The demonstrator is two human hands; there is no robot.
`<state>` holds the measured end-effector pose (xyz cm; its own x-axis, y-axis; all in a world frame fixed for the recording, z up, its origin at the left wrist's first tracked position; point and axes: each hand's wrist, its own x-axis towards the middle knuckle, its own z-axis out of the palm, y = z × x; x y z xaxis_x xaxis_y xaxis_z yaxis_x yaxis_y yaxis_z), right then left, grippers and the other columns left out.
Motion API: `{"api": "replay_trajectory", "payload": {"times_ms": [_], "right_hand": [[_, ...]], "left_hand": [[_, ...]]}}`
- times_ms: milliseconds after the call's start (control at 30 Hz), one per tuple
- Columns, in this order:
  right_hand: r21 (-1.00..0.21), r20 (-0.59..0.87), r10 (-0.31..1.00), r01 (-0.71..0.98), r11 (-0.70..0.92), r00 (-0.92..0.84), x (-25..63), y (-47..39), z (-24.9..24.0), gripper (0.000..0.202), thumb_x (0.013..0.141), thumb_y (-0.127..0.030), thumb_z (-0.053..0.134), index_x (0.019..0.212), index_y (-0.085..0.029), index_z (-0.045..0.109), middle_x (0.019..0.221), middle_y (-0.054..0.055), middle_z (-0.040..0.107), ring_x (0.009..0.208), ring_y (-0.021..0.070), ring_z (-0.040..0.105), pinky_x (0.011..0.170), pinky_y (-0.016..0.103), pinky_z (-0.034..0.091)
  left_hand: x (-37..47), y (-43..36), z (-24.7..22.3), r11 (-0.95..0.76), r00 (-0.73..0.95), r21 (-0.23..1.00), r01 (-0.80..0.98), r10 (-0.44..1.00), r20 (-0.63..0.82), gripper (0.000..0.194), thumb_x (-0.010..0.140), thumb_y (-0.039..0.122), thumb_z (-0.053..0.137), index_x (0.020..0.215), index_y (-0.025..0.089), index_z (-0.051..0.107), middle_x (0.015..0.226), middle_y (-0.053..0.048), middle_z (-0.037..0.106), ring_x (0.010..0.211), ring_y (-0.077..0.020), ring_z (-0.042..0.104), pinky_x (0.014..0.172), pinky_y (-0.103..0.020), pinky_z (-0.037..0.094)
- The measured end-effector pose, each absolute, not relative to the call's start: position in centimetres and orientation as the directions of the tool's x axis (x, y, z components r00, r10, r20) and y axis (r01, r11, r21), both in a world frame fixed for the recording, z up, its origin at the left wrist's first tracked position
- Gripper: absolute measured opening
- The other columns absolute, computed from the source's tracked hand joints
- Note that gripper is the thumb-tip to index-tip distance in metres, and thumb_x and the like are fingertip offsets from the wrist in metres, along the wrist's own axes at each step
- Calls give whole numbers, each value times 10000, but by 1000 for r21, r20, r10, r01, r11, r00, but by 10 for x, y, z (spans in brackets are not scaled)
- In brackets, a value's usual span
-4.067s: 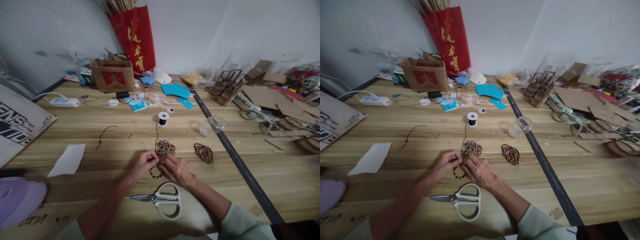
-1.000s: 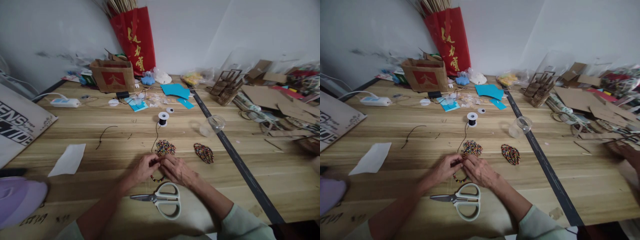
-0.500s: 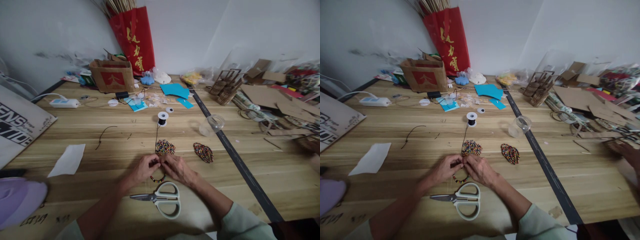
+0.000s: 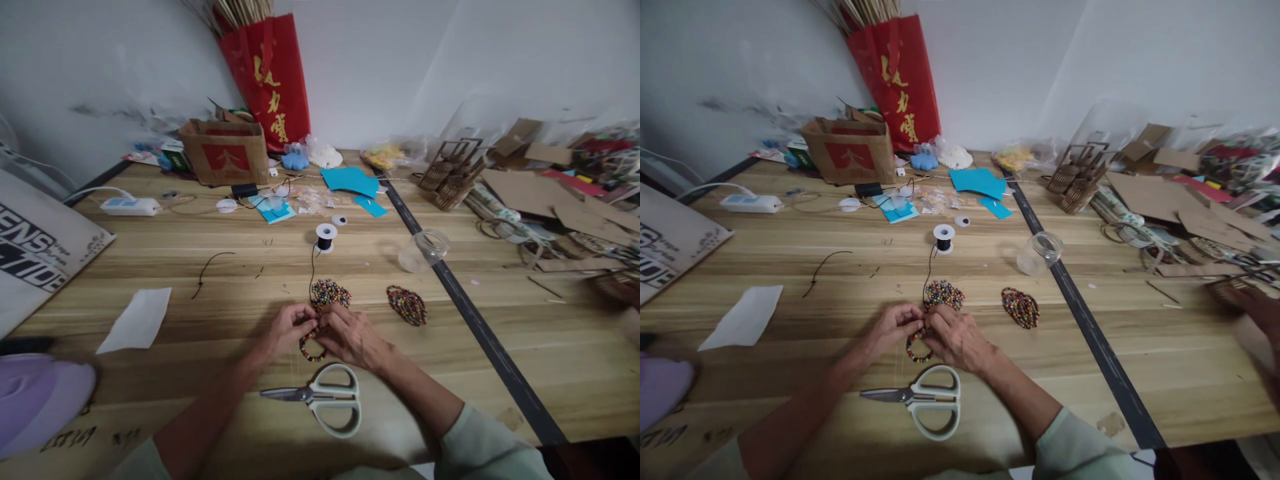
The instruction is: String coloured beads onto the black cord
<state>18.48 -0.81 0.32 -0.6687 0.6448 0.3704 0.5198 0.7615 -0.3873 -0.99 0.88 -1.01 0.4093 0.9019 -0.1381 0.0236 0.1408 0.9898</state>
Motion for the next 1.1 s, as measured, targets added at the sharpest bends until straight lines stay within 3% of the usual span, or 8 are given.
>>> {"api": "replay_trajectory", "payload": {"times_ms": [100,233,467,633,867,1100], "right_hand": [[-315,402,618,531,786,-676,183,-8,3,71,941,-251,531,960,-183,525,969,84,627,858,180,609,658,258,484],[-276,425,598,532,800,-679,182,-9,5,127,979,-246,462,929,-176,554,899,79,635,812,172,614,647,257,487],[-313,403,592,503,805,-698,186,-8,8,154,984,-201,440,997,-175,591,998,96,654,875,166,624,709,258,513],[-322,383,595,502,803,-706,188,-9,7,147,975,-184,444,1003,-171,588,1075,111,640,921,170,629,711,252,524],[-462,326,650,484,743,-687,187,-10,7,165,987,-173,402,945,-162,561,995,101,634,848,156,634,706,253,535],[-619,348,723,433,655,-596,185,-9,4,148,975,-172,420,884,-184,536,823,57,609,732,154,593,660,255,496]], "left_hand": [[-10,9,-9,163,415,987,7,897,-151,292,657,373,752,704,135,589,646,1,580,622,-119,525,591,-220,409],[-10,9,-9,159,402,987,26,902,-156,309,653,394,749,701,141,578,641,8,562,621,-117,508,591,-223,392],[-11,8,-11,104,406,991,87,905,-131,246,691,356,693,719,143,572,654,7,547,633,-120,499,600,-229,395],[-10,5,-11,6,399,982,191,913,-83,108,732,237,618,714,146,562,657,7,555,632,-121,510,600,-222,400],[-8,0,0,-143,390,901,409,920,-31,80,766,128,550,706,151,597,653,5,591,624,-126,539,606,-224,428],[-11,-3,6,-485,522,732,478,828,207,172,855,118,511,771,172,650,789,-50,662,739,-158,592,718,-261,456]]}}
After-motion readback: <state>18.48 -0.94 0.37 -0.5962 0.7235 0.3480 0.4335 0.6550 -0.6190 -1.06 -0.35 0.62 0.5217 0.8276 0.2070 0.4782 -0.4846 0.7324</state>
